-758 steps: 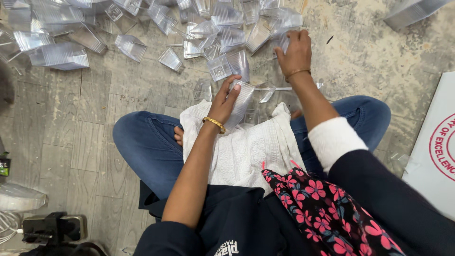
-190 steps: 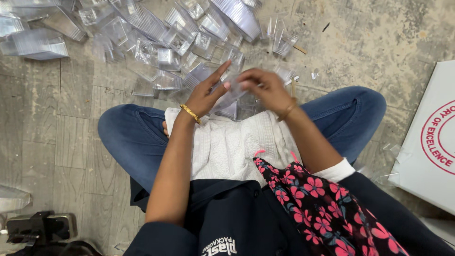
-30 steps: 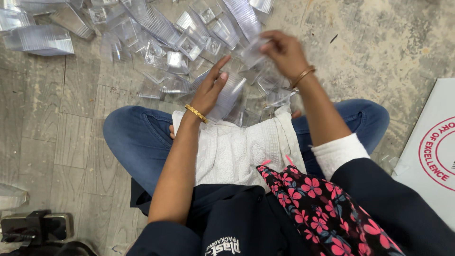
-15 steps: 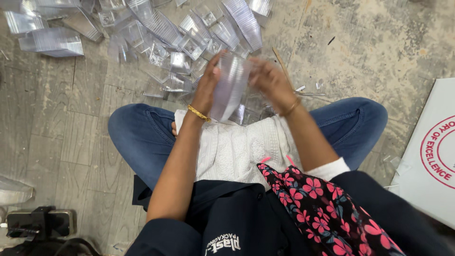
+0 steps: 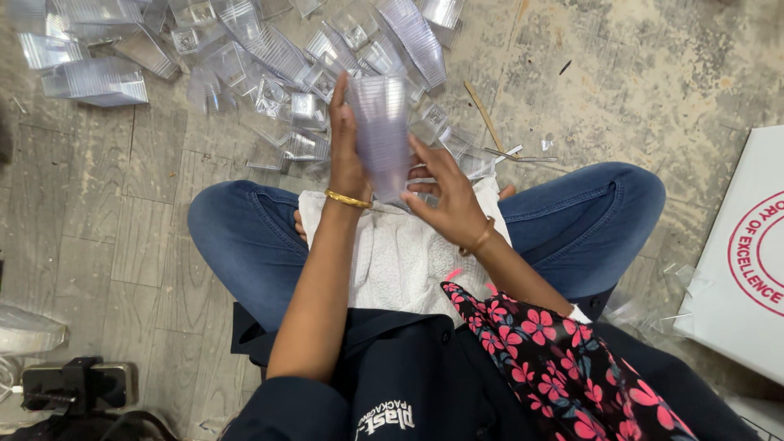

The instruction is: The person sits cross-legged on the floor and stacks clear plastic cups, picking loose cups one at a time from a large pile, nesting them together and setting completed stacks back onto the floor pile.

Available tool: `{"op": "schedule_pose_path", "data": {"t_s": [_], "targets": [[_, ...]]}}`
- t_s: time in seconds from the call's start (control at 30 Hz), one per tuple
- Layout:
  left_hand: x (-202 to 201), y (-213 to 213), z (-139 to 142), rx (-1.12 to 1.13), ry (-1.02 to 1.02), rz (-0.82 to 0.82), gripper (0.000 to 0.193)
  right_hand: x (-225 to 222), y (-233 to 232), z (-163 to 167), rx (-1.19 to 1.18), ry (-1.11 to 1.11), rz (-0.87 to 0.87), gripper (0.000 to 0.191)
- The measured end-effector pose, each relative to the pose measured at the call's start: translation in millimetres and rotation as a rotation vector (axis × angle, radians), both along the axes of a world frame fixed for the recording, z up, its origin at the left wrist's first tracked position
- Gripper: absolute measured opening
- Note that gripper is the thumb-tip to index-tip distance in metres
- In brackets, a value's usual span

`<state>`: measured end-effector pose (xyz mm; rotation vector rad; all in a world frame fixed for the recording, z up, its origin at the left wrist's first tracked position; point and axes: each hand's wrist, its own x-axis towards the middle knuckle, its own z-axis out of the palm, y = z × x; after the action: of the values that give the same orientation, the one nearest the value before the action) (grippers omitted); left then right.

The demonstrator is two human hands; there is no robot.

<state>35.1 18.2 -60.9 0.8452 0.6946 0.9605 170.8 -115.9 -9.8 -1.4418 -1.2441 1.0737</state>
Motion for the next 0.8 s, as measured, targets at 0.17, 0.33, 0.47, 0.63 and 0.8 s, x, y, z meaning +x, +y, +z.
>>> {"op": "schedule_pose_path", "data": {"t_s": [0.17,0.33,0.47,0.63,0.8], "targets": [[-10,-11,-8,-0.434,-0.634,-0.222,0.056,6,-8,42,0.319,-0.513,0.064,0.079],[-7,-13,5,-0.504,-0.661,-0.238,0.066,13,1,51,0.365,-0.478,0.049,0.077],[-13,-22,28,-0.285,-0.433,-0.305,0.066,30,9,57,0.19,-0.291,-0.179,0.046],[-21,-26,45,0.061,0.016,-0.454,0.07,67,26,61,-0.076,0.07,0.023,0.055],[-25,-30,52,0.365,0.516,-0.567,0.062,84,27,48,-0.449,0.331,0.25,0.066]]}}
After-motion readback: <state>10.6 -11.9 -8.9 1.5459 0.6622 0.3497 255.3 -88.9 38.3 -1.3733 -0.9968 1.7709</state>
